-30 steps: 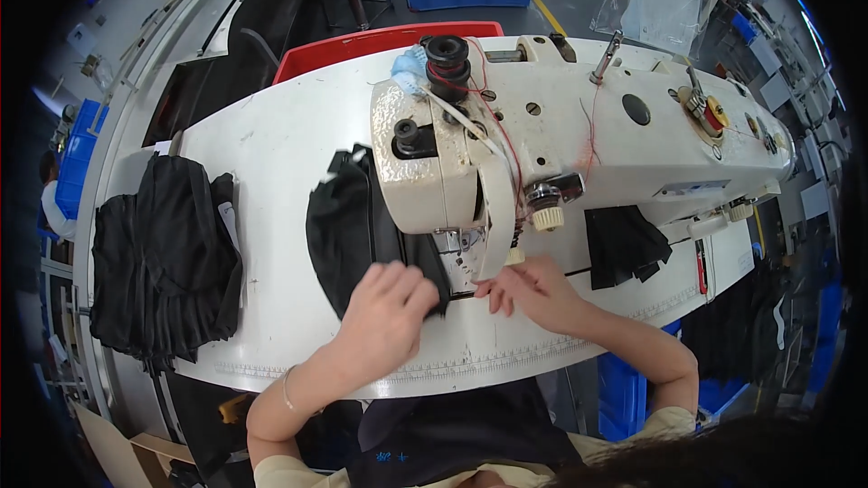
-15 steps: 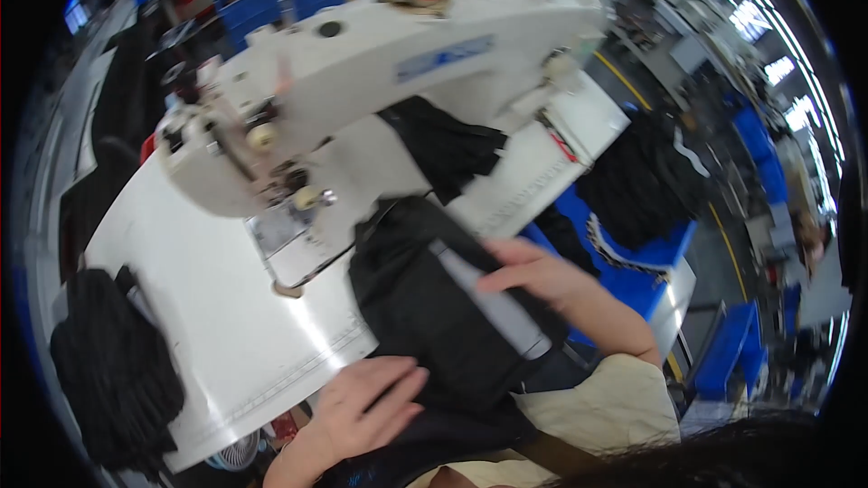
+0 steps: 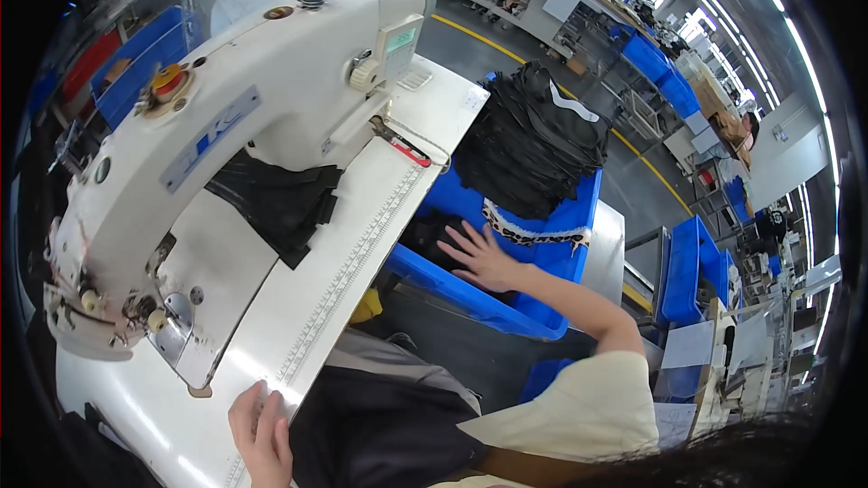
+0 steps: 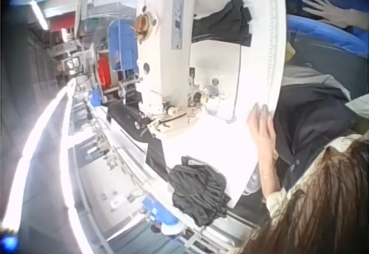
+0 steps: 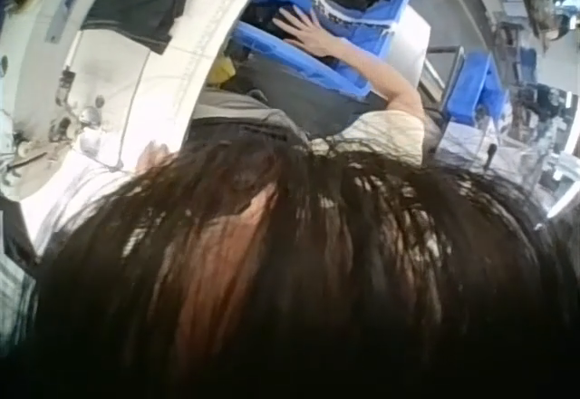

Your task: Sewing pieces of black material together and attaching labels using an industrial sewing machine.

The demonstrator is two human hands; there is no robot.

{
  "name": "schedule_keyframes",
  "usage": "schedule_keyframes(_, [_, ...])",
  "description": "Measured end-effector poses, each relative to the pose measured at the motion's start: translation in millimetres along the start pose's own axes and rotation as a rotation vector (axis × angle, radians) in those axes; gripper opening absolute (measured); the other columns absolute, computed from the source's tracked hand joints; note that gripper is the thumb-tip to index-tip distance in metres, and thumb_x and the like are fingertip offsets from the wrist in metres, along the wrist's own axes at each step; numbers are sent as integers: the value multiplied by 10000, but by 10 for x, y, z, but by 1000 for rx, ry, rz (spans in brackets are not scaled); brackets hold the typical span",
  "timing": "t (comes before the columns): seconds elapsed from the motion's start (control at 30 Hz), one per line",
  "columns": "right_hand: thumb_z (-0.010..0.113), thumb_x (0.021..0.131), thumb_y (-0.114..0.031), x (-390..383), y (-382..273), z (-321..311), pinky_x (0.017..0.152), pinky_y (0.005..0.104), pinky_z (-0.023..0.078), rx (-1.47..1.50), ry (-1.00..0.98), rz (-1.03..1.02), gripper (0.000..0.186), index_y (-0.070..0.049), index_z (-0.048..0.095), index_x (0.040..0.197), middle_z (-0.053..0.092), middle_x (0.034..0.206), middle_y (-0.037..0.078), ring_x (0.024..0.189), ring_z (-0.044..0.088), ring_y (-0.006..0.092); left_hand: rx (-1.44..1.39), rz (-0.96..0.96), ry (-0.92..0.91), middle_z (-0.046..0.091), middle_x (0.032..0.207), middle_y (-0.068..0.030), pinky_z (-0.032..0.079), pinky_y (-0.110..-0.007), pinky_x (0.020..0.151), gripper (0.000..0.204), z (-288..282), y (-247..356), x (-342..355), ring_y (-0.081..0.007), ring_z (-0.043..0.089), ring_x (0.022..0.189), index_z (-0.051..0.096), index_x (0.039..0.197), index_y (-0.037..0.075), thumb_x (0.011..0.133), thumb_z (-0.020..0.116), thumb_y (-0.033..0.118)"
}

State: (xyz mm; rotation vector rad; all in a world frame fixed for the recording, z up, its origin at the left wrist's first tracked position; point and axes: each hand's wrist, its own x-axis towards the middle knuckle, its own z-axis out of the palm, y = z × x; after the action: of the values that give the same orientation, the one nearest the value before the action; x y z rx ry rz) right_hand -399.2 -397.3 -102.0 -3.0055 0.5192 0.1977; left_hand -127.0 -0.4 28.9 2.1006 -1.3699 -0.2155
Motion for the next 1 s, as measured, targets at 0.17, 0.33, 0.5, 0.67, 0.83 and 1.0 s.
schedule_keyframes(0.17, [463, 872, -432, 276, -11, 1006, 1017, 736, 70, -323, 64, 52, 671, -141, 282, 1449, 94, 1532, 190, 1400, 35, 461, 63, 52, 23, 532, 1174, -208, 427, -418, 895, 247, 72, -63, 93, -358, 506, 1051, 616, 1044, -52, 820, 543, 22])
schedule_keyframes(0.33, [444, 879, -322, 440, 22, 1067, 968, 767, 157, -261, -115, 0, 623, -119, 281, 1444, 73, 1536, 193, 1393, -8, 481, -95, 13, 207, 618, 863, -145, 451, -395, 757, 72, -25, 97, 183, -321, 561, 825, 624, 812, -31, 748, 592, -24])
schedule_keyframes(0.5, [527, 906, -278, 577, -637, -1572, 669, 470, 502, -44, -312, 184, 299, -29, 676, 833, 633, 710, 207, 732, 633, 374, -29, 336, 181, 481, 622, -68, 390, -343, 539, 296, -336, 55, 169, -251, 485, 588, 501, 609, 56, 685, 770, 154])
schedule_keyframes(0.67, [614, 795, 31, 973, -2209, -2097, 514, 332, 446, 610, 269, -458, 130, -11, 649, 914, 559, 648, 119, 528, 557, 261, 25, 244, 425, 490, 657, -67, 390, -331, 558, 159, -503, -4, -269, -237, 482, 592, 563, 728, 34, 762, 698, 110])
schedule_keyframes(0.83, [676, 758, -54, 1531, -4015, -1870, 798, 366, 486, 655, 438, -1295, 308, 18, 622, 1052, 605, 1026, 142, 951, 586, 281, 182, -194, 813, 516, 685, -95, 404, -354, 621, 79, -938, -124, -1087, -256, 508, 650, 605, 854, 3, 792, 583, -40])
schedule_keyframes(1.0, [636, 829, -117, 2008, -5824, -1553, 1005, 412, 402, 875, 485, -1347, 449, 54, 517, 1227, 512, 1273, 211, 1221, 457, 363, 482, -471, 1171, 556, 1002, -142, 406, -343, 824, 205, -1559, -435, -1622, -280, 519, 915, 550, 1064, -20, 867, 500, -45])
